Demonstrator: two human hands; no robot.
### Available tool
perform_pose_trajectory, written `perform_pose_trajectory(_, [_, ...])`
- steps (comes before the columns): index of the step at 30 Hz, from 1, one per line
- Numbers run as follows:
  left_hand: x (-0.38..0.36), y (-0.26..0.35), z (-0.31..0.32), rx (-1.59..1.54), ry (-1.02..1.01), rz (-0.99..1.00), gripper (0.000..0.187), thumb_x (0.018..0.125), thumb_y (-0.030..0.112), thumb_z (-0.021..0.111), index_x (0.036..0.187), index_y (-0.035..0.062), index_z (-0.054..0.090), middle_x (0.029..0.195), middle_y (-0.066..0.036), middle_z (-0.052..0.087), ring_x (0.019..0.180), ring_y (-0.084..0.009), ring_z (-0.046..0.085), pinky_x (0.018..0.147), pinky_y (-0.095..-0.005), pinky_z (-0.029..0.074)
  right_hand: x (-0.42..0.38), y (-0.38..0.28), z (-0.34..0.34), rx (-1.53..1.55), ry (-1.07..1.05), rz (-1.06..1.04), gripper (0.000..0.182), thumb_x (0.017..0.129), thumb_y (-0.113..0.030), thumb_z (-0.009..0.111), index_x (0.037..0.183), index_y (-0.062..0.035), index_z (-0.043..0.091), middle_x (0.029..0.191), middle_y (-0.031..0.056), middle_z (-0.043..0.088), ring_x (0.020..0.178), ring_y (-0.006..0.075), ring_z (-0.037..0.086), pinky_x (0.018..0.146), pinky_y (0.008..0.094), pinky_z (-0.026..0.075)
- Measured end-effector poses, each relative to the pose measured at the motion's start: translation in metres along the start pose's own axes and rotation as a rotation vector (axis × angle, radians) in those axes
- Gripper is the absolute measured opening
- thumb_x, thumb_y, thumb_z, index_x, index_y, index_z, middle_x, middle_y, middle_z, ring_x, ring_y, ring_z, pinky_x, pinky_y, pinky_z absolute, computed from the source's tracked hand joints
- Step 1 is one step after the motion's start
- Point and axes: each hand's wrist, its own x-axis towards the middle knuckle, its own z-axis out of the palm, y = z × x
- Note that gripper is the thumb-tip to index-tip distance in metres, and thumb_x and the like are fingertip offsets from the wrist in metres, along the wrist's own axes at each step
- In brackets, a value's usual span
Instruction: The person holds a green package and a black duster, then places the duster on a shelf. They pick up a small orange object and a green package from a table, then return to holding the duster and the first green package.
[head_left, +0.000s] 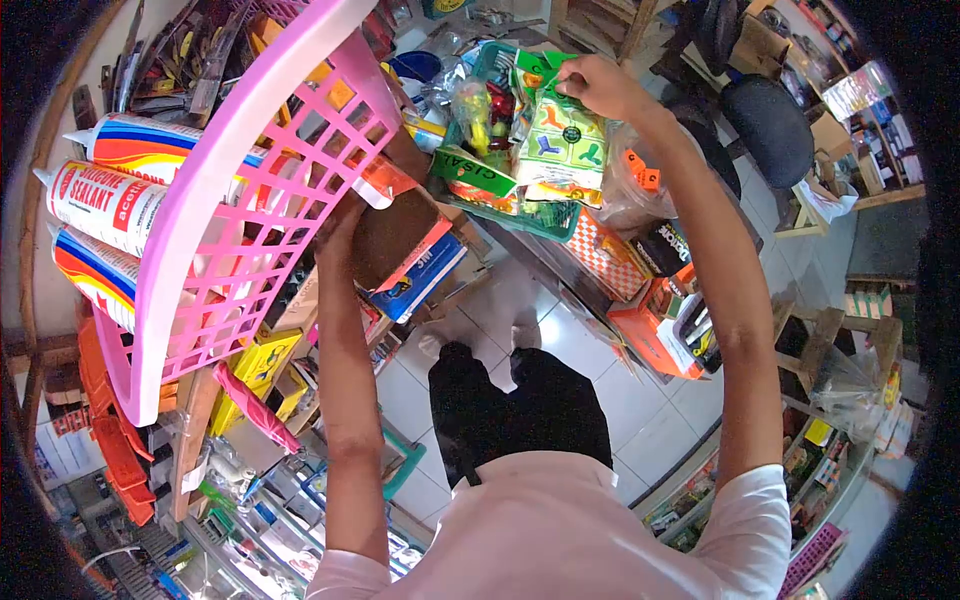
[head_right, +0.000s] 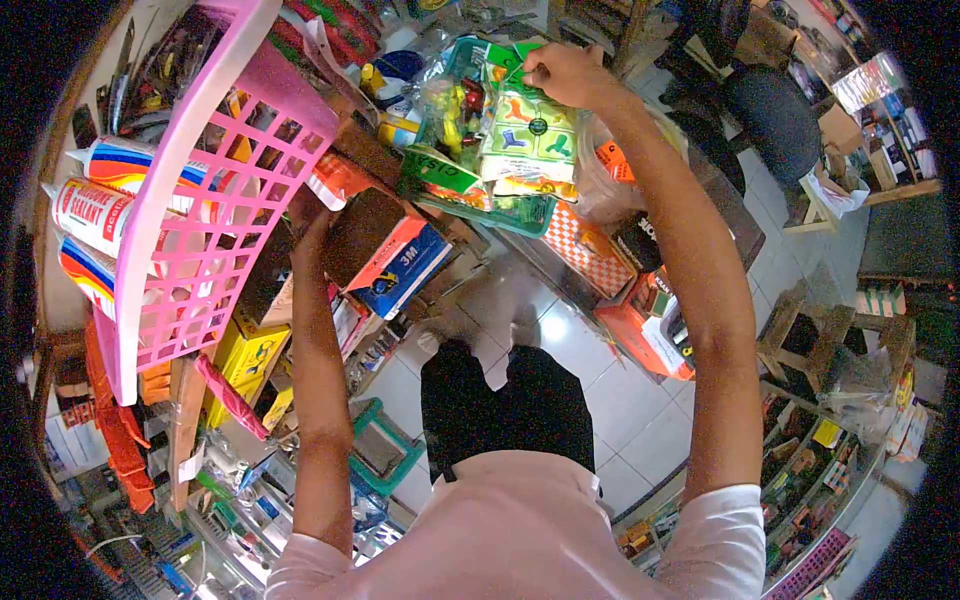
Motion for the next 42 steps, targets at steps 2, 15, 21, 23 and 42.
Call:
perform_pose_trajectory(2, [-0.016, 0.037, 0.015, 0.102, -0.219, 0.295, 0.031, 0.094, 0.013, 0.051, 0.123, 0.0026, 0.051, 0.121, -0.013, 0.056, 0.114, -0.0226, 0.052, 0.101, -0.0338, 0.041, -0.008, -0.016, -0.01, -0.013, 0.028, 0.024, 0.021, 0.086, -0.035, 0.062, 0.098, -0.018, 0.067, 0.092, 0.0051, 0.069, 0.095, 0.0264, 0.063, 0.088, 0.0577, 0.03])
perform_pose_trajectory(15, [-0.186, 0.079, 0.098, 0.496, 0.245, 0.719, 0.049, 0.082, 0.01, 0.063, 0.127, 0.0005, 0.045, 0.14, -0.024, 0.035, 0.131, -0.0382, 0.031, 0.109, -0.048, 0.021, -0.091, -0.124, -0.1, -0.156, 0.288, -0.296, 0.012, 0.083, -0.013, 0.059, 0.095, -0.0121, 0.062, 0.088, 0.0084, 0.06, 0.096, 0.0281, 0.057, 0.089, 0.0527, 0.035])
perform_pose_trajectory(21, [-0.227, 0.081, 0.105, 0.26, -0.043, 0.612, 0.068, 0.073, 0.01, 0.072, 0.131, 0.0013, 0.039, 0.144, -0.023, 0.028, 0.133, -0.0379, 0.028, 0.11, -0.0457, 0.02, -0.146, -0.179, -0.128, 0.062, 0.141, -0.381, 0.014, 0.08, -0.014, 0.062, 0.093, -0.0101, 0.062, 0.085, 0.01, 0.056, 0.081, 0.0323, 0.058, 0.068, 0.0421, 0.045])
perform_pose_trajectory(23, [-0.232, 0.088, 0.104, 0.172, -0.064, 0.628, 0.072, 0.071, 0.011, 0.075, 0.132, 0.0016, 0.038, 0.144, -0.023, 0.028, 0.133, -0.0363, 0.027, 0.111, -0.0451, 0.019, -0.161, -0.195, -0.128, 0.096, 0.093, -0.477, 0.015, 0.079, -0.013, 0.063, 0.093, -0.0097, 0.062, 0.086, 0.0101, 0.056, 0.078, 0.0327, 0.058, 0.064, 0.0418, 0.045])
perform_pose_trajectory(42, [-0.357, -0.015, 0.005, -1.279, 0.019, -0.524, 0.05, 0.096, 0.039, 0.036, 0.131, 0.0034, 0.044, 0.124, -0.017, 0.056, 0.109, -0.0357, 0.058, 0.088, -0.0545, 0.049, -0.15, -0.417, 0.053, 1.654, -0.927, -0.007, 0.064, 0.092, -0.053, 0.049, 0.138, -0.0103, 0.033, 0.114, 0.0144, 0.06, 0.099, 0.0232, 0.062, 0.085, 0.0387, 0.049])
